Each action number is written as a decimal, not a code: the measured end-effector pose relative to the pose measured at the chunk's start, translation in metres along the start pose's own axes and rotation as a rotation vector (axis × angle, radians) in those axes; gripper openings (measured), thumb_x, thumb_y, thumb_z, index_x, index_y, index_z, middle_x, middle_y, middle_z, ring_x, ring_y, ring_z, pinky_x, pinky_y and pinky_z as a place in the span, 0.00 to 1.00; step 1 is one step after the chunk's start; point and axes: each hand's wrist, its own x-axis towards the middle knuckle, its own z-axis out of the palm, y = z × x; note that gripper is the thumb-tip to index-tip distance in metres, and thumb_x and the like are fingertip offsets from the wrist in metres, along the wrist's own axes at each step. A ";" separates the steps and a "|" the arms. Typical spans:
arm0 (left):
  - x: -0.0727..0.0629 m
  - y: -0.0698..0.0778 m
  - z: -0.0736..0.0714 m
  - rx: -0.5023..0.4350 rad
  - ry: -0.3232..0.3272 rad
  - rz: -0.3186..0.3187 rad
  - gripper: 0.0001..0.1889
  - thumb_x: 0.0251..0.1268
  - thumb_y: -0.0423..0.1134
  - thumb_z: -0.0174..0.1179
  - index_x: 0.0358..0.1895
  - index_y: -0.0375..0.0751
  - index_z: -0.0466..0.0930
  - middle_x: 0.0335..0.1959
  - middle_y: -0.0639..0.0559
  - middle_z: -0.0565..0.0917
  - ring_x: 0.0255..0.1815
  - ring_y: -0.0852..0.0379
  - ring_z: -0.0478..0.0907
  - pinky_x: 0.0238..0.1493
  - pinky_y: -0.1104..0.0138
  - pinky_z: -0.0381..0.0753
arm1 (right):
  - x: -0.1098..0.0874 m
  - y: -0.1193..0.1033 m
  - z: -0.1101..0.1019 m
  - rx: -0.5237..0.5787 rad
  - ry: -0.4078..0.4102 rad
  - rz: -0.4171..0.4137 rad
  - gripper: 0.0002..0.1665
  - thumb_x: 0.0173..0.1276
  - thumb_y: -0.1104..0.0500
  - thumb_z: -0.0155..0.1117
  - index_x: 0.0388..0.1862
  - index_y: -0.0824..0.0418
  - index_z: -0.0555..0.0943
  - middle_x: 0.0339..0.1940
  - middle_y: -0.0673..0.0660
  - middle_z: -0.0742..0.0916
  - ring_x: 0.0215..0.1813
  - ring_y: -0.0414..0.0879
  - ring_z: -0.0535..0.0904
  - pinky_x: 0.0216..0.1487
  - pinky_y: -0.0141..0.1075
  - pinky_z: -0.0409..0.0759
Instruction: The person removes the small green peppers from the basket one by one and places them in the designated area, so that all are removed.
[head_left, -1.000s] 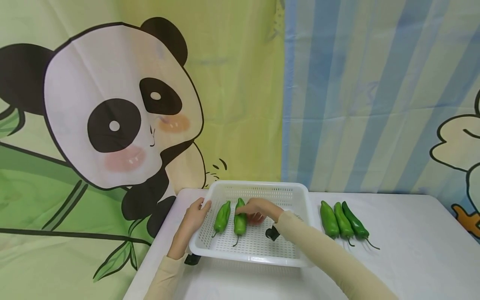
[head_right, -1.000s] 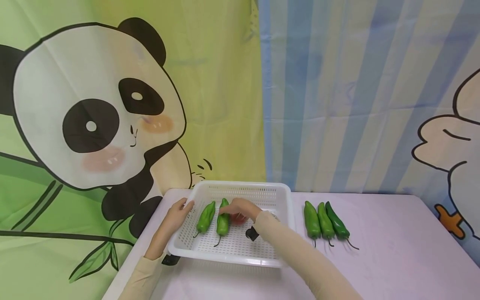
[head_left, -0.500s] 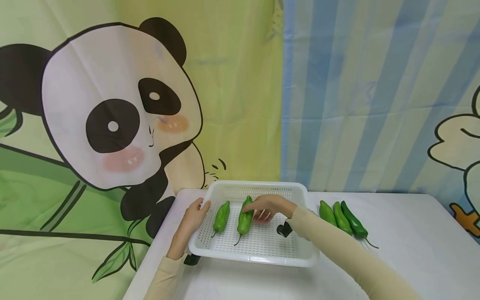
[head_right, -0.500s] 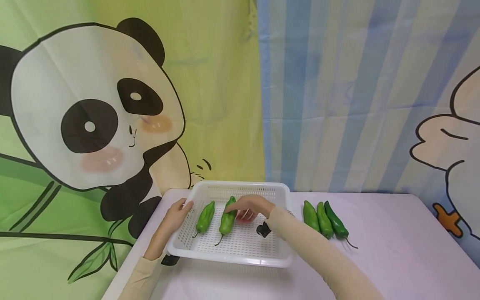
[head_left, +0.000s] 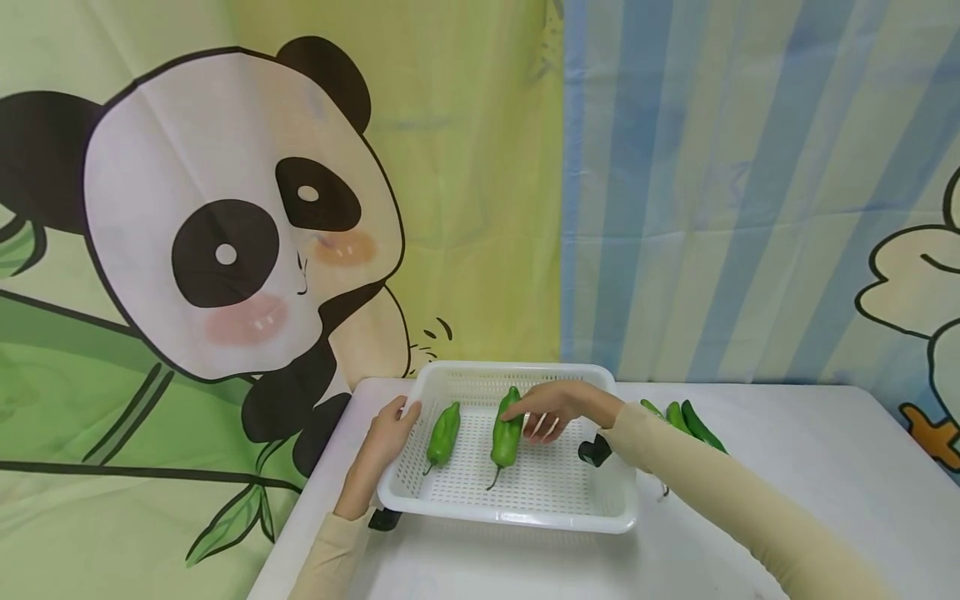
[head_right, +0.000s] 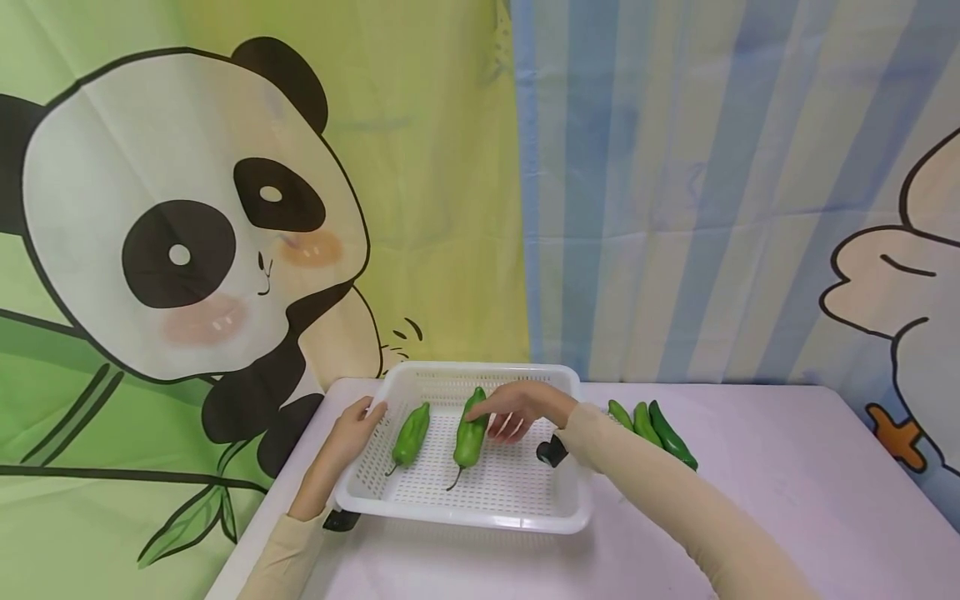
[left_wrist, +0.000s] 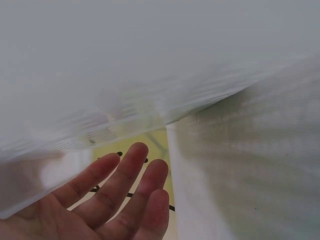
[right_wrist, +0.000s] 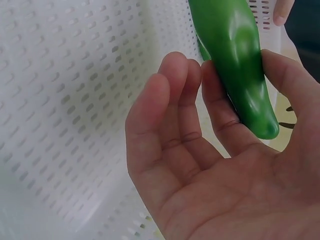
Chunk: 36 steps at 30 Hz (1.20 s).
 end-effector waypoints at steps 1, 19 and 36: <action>0.000 0.000 0.000 -0.003 0.000 -0.003 0.23 0.79 0.55 0.48 0.65 0.46 0.72 0.43 0.38 0.86 0.28 0.52 0.88 0.23 0.59 0.87 | -0.003 0.000 -0.001 0.000 -0.003 -0.006 0.23 0.66 0.36 0.67 0.42 0.55 0.84 0.36 0.56 0.88 0.35 0.45 0.84 0.42 0.40 0.86; 0.000 -0.003 0.001 0.012 0.005 0.014 0.22 0.79 0.55 0.48 0.64 0.46 0.73 0.42 0.39 0.87 0.28 0.52 0.87 0.24 0.60 0.87 | -0.047 0.011 -0.023 -0.035 -0.031 -0.051 0.23 0.67 0.36 0.65 0.46 0.53 0.82 0.38 0.57 0.87 0.37 0.48 0.85 0.40 0.40 0.86; 0.000 -0.002 0.001 0.021 0.014 0.002 0.23 0.78 0.57 0.48 0.64 0.46 0.72 0.43 0.40 0.87 0.28 0.53 0.87 0.24 0.60 0.86 | -0.083 0.021 -0.037 -0.030 -0.068 -0.057 0.22 0.68 0.38 0.65 0.42 0.55 0.82 0.40 0.58 0.88 0.40 0.49 0.86 0.40 0.40 0.87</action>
